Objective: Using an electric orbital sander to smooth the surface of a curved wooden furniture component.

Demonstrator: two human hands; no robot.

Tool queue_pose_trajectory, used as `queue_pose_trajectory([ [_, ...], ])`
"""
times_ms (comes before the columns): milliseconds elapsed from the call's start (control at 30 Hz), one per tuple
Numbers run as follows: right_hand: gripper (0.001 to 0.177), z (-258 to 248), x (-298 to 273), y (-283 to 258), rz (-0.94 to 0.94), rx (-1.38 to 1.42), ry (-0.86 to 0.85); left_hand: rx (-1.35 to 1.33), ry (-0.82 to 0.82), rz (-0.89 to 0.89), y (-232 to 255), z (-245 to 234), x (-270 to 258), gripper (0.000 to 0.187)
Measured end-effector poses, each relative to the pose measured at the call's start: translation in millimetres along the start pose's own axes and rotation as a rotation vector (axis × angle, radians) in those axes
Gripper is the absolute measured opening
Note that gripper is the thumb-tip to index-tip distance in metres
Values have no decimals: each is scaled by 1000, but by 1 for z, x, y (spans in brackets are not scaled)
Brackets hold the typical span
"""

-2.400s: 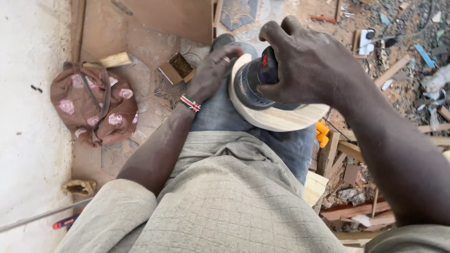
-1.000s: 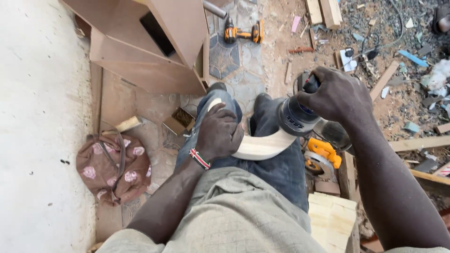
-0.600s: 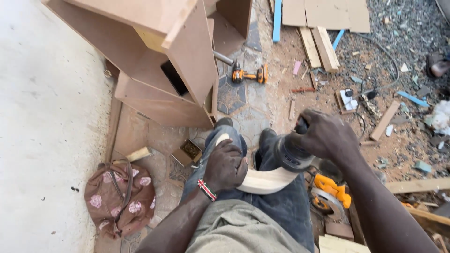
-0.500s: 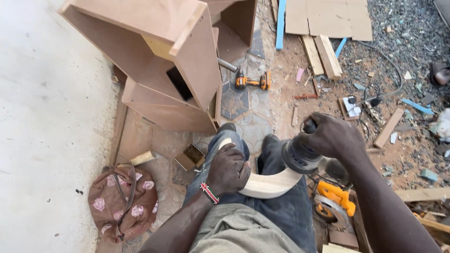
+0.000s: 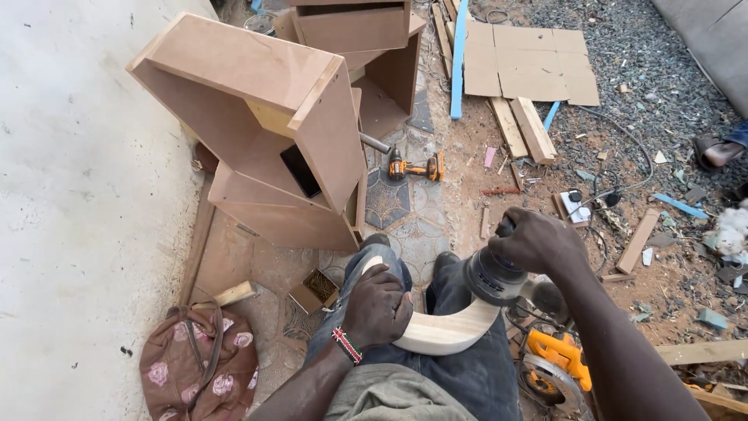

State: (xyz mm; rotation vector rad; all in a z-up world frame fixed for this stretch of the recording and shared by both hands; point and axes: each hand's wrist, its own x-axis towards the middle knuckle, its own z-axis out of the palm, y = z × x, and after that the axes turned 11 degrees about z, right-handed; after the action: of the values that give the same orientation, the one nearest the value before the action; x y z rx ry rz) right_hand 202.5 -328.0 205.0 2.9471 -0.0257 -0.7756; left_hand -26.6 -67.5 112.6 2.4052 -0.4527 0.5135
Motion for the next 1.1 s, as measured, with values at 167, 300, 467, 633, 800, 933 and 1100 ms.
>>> queue_pose_trajectory([
  [167,45,-2,-6,-11,-54,11,-9,0,10,4,0,-2,3,35],
  [300,29,-6,-51,-31,-126,14,6,-19,8,-8,0,-3,0,33],
  [467,48,-7,-91,-39,-175,33,-21,-63,30,-60,1,-6,1,34],
  [633,70,0,-116,-51,-261,56,-54,-156,-135,-311,-3,-6,11,64],
  [800,62,1,-130,-58,-337,40,76,-477,-467,-428,18,-46,54,150],
  [933,58,5,-138,-56,-343,48,106,-455,-539,-203,29,-28,58,159],
  [1100,45,8,-152,-57,-314,87,127,-579,-224,-268,53,-1,51,126],
])
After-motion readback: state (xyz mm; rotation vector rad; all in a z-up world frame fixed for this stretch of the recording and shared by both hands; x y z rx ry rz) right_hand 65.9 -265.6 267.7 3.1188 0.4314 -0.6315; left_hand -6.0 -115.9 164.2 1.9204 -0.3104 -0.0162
